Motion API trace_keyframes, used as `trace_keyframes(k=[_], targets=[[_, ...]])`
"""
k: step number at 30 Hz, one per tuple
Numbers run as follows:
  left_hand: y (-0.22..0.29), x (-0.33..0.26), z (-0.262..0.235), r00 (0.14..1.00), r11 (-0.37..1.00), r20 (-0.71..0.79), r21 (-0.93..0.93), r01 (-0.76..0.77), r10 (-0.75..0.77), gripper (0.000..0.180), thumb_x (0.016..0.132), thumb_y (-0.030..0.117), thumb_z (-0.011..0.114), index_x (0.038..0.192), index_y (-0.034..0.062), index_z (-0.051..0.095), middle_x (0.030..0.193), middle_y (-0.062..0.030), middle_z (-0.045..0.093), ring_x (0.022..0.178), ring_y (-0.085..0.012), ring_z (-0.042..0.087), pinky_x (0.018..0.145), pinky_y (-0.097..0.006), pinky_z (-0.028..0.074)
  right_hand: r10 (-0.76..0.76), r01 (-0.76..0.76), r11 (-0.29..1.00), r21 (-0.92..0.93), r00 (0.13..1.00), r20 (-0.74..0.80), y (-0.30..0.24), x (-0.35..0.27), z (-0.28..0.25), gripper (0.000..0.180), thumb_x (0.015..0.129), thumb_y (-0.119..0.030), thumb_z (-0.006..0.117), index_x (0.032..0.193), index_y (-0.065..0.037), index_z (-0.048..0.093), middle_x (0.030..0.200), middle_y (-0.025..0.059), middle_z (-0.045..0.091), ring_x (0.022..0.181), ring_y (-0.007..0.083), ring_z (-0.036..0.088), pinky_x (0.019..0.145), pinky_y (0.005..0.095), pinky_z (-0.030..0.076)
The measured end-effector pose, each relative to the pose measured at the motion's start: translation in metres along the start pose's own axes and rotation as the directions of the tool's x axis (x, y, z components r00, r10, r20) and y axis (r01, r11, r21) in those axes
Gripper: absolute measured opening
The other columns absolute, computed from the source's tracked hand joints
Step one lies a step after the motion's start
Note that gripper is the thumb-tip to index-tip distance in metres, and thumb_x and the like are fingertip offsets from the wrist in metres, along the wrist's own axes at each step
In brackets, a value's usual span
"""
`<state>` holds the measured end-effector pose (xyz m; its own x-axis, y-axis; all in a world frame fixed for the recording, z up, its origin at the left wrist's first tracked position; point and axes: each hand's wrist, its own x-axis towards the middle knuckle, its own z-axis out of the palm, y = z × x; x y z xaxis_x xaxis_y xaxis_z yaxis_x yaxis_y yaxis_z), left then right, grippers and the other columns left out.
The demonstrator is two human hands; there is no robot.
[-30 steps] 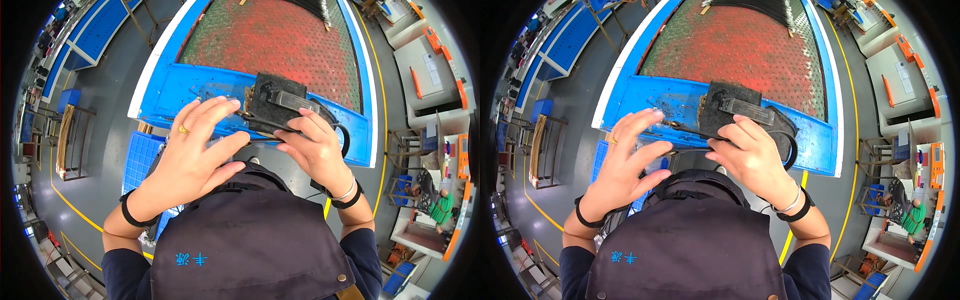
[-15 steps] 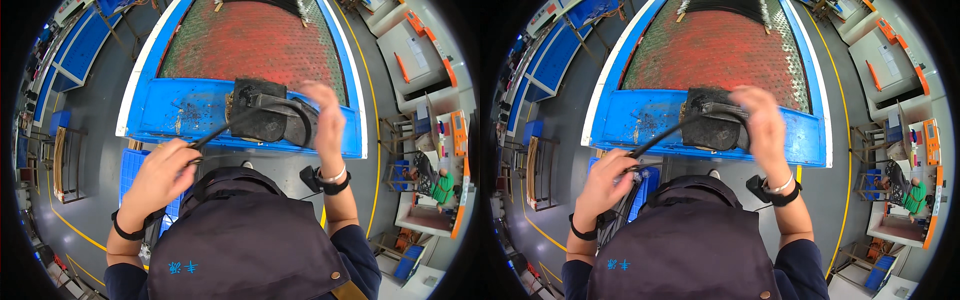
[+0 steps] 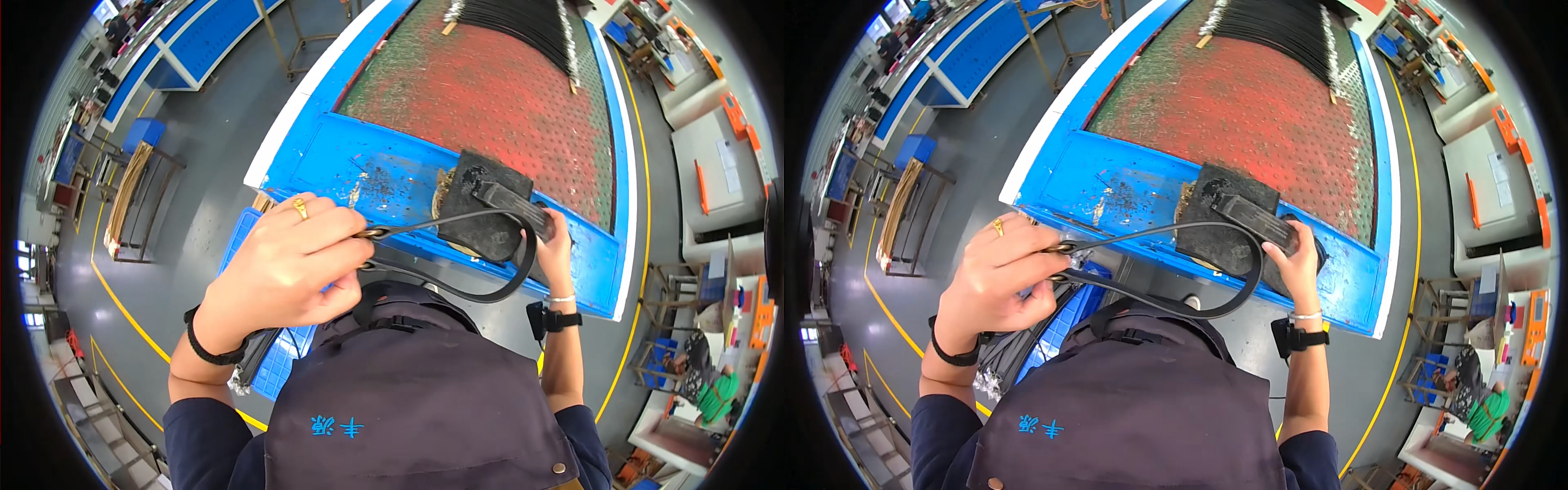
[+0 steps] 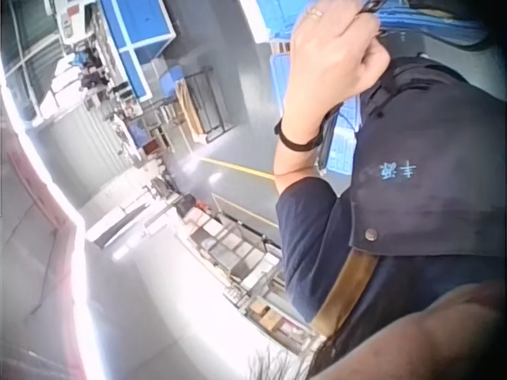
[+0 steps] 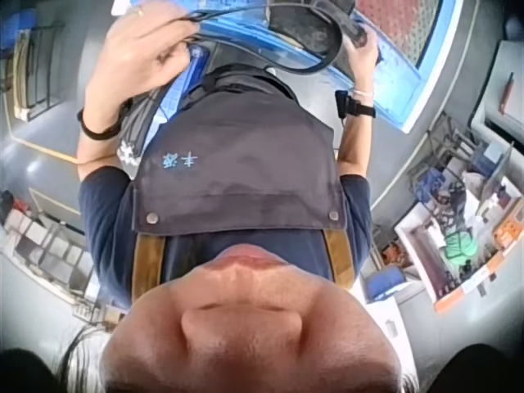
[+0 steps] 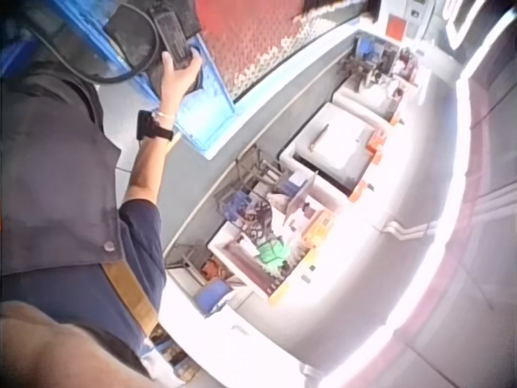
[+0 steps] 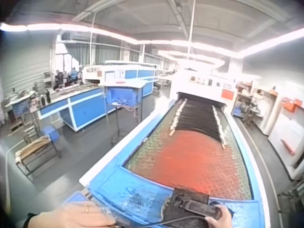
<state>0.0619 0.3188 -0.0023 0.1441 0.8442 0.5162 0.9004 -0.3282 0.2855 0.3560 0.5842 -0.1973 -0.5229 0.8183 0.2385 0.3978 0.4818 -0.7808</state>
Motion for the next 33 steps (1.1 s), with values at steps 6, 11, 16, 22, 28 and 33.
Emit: trace_keyframes(k=[6, 11, 16, 22, 28, 33], targets=[[0.006, 0.012, -0.004, 0.992, 0.996, 0.096, -0.053, -0.078, 0.082, 0.024, 0.046, -0.002, 0.056, 0.069, 0.0037, 0.060, 0.075, -0.0062, 0.057, 0.061, -0.0214, 0.053, 0.053, -0.031, 0.043, 0.286, -0.052, 0.705, 0.708, 0.934, -0.216, -0.051, -0.003, -0.023, 0.040, 0.085, -0.021, 0.060, 0.118, -0.003, 0.046, 0.108, 0.0128, 0.056, 0.098, 0.0209, 0.058, 0.084, 0.0321, 0.050], [0.009, 0.018, 0.000, 0.983, 0.982, 0.096, -0.121, -0.146, 0.158, 0.023, 0.044, 0.001, 0.056, 0.067, 0.0052, 0.059, 0.073, -0.0048, 0.056, 0.060, -0.0206, 0.053, 0.051, -0.030, 0.042, 0.132, 0.182, 0.500, 0.847, 0.950, -0.283, -0.154, -0.014, -0.053, 0.057, 0.084, -0.038, 0.054, 0.125, -0.001, 0.039, 0.117, 0.0180, 0.051, 0.111, 0.0272, 0.050, 0.092, 0.0389, 0.043], [0.014, 0.028, 0.003, 0.974, 0.964, 0.074, -0.175, -0.201, 0.216, 0.022, 0.044, 0.002, 0.057, 0.066, 0.0052, 0.058, 0.072, -0.0048, 0.056, 0.058, -0.0198, 0.052, 0.051, -0.030, 0.042, -0.064, 0.242, 0.641, 0.729, 0.962, -0.264, -0.196, -0.036, -0.045, 0.071, 0.076, -0.040, 0.057, 0.130, -0.002, 0.031, 0.114, 0.0204, 0.045, 0.110, 0.0253, 0.047, 0.090, 0.0365, 0.043], [0.017, 0.029, 0.001, 0.967, 0.955, 0.071, -0.188, -0.228, 0.245, 0.021, 0.044, 0.002, 0.057, 0.065, 0.0042, 0.057, 0.072, -0.0051, 0.055, 0.056, -0.0197, 0.050, 0.050, -0.030, 0.041, -0.081, 0.221, 0.672, 0.707, 0.971, -0.226, -0.210, -0.037, -0.033, 0.072, 0.072, -0.041, 0.061, 0.127, -0.003, 0.034, 0.109, 0.0203, 0.046, 0.102, 0.0231, 0.049, 0.085, 0.0335, 0.046], [0.019, 0.026, 0.001, 0.969, 0.955, 0.053, -0.192, -0.226, 0.240, 0.020, 0.044, 0.003, 0.057, 0.065, 0.0040, 0.057, 0.072, -0.0053, 0.054, 0.054, -0.0197, 0.049, 0.050, -0.030, 0.041, -0.089, 0.238, 0.703, 0.671, 0.965, -0.248, -0.211, -0.036, -0.032, 0.072, 0.071, -0.042, 0.059, 0.127, -0.003, 0.035, 0.107, 0.0201, 0.048, 0.098, 0.0223, 0.050, 0.082, 0.0318, 0.046], [0.019, 0.024, 0.001, 0.972, 0.957, 0.061, -0.204, -0.208, 0.225, 0.020, 0.044, 0.003, 0.057, 0.065, 0.0040, 0.057, 0.072, -0.0054, 0.055, 0.054, -0.0199, 0.049, 0.050, -0.030, 0.041, -0.113, 0.254, 0.708, 0.659, 0.962, -0.249, -0.210, -0.037, -0.033, 0.071, 0.070, -0.043, 0.058, 0.126, -0.004, 0.037, 0.107, 0.0199, 0.048, 0.098, 0.0220, 0.050, 0.081, 0.0305, 0.045]])
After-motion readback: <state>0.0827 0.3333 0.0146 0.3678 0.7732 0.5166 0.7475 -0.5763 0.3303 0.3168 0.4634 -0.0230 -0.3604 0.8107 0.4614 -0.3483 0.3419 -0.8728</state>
